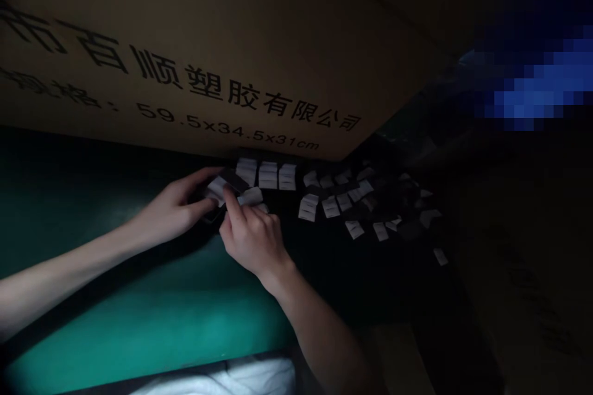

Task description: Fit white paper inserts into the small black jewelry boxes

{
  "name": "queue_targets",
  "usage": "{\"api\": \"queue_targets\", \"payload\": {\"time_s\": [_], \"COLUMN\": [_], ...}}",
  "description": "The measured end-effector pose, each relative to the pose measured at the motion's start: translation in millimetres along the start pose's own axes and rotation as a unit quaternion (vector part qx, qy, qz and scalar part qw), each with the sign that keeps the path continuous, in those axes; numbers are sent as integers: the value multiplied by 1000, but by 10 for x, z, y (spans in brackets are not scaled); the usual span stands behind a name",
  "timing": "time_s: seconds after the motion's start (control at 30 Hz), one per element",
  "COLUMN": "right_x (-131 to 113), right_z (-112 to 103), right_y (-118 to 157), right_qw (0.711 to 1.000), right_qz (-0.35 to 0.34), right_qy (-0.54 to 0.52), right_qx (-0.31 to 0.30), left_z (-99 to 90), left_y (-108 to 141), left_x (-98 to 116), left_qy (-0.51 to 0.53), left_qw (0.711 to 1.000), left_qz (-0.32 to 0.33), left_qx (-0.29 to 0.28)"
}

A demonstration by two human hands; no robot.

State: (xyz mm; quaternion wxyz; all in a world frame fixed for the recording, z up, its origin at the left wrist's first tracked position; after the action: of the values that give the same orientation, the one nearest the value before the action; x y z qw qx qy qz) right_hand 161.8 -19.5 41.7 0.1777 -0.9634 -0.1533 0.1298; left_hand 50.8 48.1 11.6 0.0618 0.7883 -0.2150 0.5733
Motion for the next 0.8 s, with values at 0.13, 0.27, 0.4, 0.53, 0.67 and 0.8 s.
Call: {"api": "queue_targets", "payload": {"time_s": [0.13, 0.27, 0.4, 0.53, 0.67, 0.8], "right_x": [-12, 0, -6, 114, 356, 468], "right_z": [-12, -37, -138, -292, -341, -397], "right_y": [6, -16, -8, 39, 35, 18], "right_qw": [1000, 1000, 996, 986, 984, 978], "right_qz": [11, 9, -24, -18, 45, 73], "right_qy": [-13, -18, -53, -106, -92, -103], "right_qx": [8, 18, 61, 124, 142, 167], "left_z": [13, 4, -57, -115, -80, -131], "left_y": [8, 7, 5, 5, 1, -12], "left_x": [45, 20, -37, -47, -38, -7], "left_qy": [-18, 4, 59, 166, 300, 273], "left_qw": [999, 1000, 996, 980, 945, 953], "left_qz": [28, 6, -42, -69, -87, -70], "left_qx": [-11, 1, 44, 88, 98, 113]}}
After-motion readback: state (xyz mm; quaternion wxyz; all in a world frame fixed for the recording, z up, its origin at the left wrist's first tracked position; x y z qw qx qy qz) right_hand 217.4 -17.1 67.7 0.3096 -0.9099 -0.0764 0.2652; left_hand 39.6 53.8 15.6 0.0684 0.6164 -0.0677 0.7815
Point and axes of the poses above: each hand's wrist, its own y-axis away from the middle knuckle, its own z-axis out of the palm, x = y × z, the point moved 9 cm from there along -y, towards the middle knuckle, and after that the axes turned 9 degrees about z, right-handed, at the moved point
